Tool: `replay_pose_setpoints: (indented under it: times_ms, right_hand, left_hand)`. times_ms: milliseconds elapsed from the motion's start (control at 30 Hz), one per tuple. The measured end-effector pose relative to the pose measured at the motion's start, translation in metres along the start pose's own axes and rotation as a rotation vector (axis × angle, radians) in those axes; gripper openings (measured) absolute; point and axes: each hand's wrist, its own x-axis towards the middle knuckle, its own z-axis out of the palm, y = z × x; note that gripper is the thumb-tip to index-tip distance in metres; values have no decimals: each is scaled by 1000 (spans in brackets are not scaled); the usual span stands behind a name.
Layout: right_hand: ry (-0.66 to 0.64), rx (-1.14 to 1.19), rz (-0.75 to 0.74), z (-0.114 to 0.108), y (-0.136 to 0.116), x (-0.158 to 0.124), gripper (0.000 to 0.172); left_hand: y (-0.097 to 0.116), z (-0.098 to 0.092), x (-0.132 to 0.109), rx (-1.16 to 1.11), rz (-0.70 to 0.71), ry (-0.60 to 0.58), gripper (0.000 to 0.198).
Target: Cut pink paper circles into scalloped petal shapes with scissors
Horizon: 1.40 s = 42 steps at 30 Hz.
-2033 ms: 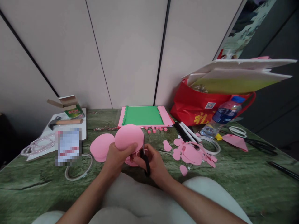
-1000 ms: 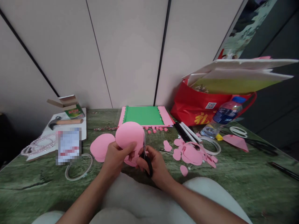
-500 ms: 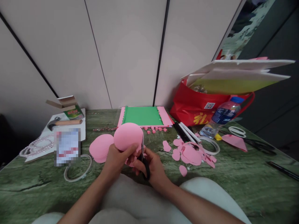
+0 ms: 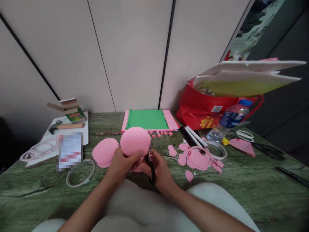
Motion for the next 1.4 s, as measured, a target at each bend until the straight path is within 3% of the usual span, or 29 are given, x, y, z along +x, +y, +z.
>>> replay_pose_setpoints:
  times_ms: [200, 733, 1000, 1233, 1400]
  right_hand:
    - [23, -33, -31, 0, -3, -1, 36]
    - [68, -80, 73, 0, -6, -1, 35]
    - [20, -74, 59, -1, -3, -3, 32]
    - [15, -65, 92, 0, 1, -3, 36]
    - [44, -39, 48, -1, -3, 0, 41]
  left_hand:
    - [1, 0, -1, -15, 2, -12, 26]
    - [-2, -3, 2, 10, 67, -7, 34]
    - [3, -2, 0, -17, 60, -122, 32]
    - [3, -2, 0, -24, 20, -21, 35]
    - [3, -3, 1, -6, 12, -33, 32]
